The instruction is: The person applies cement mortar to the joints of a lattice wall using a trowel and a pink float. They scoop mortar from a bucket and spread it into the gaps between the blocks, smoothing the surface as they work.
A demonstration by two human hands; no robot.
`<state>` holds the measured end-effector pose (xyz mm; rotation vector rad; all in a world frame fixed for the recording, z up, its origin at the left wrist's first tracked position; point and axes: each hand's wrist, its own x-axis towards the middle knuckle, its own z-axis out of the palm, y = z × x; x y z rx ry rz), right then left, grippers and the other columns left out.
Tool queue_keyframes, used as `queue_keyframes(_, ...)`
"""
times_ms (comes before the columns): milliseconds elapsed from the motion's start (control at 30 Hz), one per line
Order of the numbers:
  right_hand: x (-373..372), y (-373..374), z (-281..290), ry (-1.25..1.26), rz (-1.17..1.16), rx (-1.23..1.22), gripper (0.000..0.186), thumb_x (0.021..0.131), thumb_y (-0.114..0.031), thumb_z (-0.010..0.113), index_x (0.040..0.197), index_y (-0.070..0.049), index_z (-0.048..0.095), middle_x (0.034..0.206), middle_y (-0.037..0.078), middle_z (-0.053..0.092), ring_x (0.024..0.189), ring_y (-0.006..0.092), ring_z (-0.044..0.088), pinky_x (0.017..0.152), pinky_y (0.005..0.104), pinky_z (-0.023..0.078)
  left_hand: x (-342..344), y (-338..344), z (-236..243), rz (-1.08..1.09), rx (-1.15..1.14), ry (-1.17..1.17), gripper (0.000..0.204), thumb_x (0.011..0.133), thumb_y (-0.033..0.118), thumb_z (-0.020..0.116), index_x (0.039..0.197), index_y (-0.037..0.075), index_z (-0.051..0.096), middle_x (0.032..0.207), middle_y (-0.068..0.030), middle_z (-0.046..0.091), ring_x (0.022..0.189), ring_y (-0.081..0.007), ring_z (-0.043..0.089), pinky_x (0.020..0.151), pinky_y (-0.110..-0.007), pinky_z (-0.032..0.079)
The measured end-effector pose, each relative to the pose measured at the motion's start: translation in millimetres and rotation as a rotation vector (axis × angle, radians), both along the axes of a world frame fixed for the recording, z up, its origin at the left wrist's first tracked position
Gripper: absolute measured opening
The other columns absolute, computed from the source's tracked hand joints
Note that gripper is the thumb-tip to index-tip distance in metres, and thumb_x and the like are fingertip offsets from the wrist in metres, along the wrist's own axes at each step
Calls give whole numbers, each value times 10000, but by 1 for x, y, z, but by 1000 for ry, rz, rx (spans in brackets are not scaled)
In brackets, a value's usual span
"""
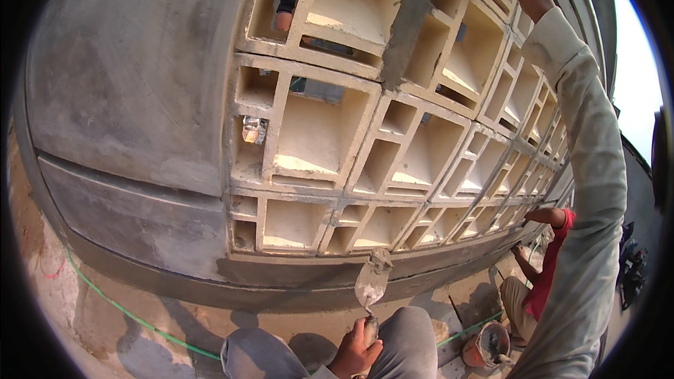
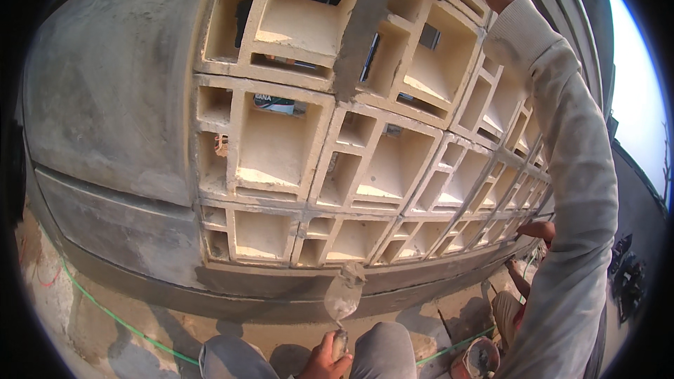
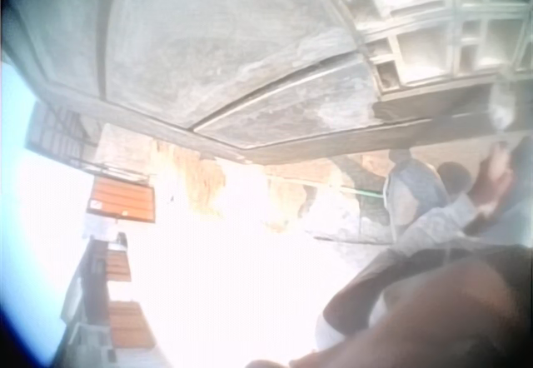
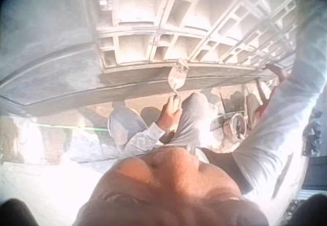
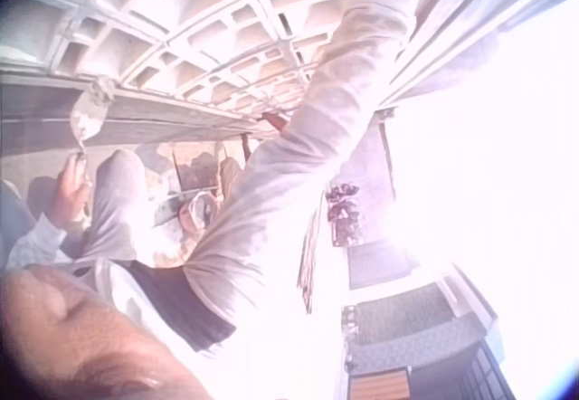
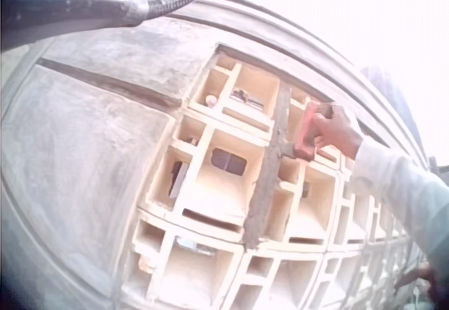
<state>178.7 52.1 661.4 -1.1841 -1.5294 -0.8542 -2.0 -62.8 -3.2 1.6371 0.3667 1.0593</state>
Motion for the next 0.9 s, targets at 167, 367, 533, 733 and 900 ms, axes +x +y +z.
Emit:
queue_keyframes(167,-13,-11,4,-5,-93,332,247,939,-204,621,1007,27,676,780,93,685,604,160,672,470,296,553,-5,1,10,-26,23,44,570,874,110,657,1379,-44,442,1179,-321,616,1068,-486,614,860,-500,523)
queue_keyframes(367,-36,-21,-31,-119,-111,225,245,940,-223,572,900,-13,690,769,60,701,640,130,679,466,280,543,-2,0,12,37,38,69,546,869,92,633,1369,-34,451,1168,-320,624,1077,-501,610,861,-493,533)
queue_keyframes(533,-19,-24,-23,55,-96,58,213,937,-218,602,890,-17,655,781,66,696,639,132,663,485,277,545,1,3,14,-19,-8,76,531,866,93,621,1356,-27,455,1159,-325,629,1088,-511,603,868,-500,531)
queue_keyframes(733,-12,-20,-49,31,-286,149,238,898,-235,648,881,3,649,788,73,669,657,168,665,524,305,568,-5,4,23,-51,-98,130,530,864,86,609,1359,-27,454,1174,-335,619,1100,-515,595,877,-502,527)
queue_keyframes(900,-3,-31,-24,94,-200,187,218,903,-224,625,924,-11,667,772,52,669,621,162,652,478,296,539,-6,11,29,-57,-6,174,520,872,77,592,1360,-48,459,1200,-326,599,1107,-504,591,886,-488,526)
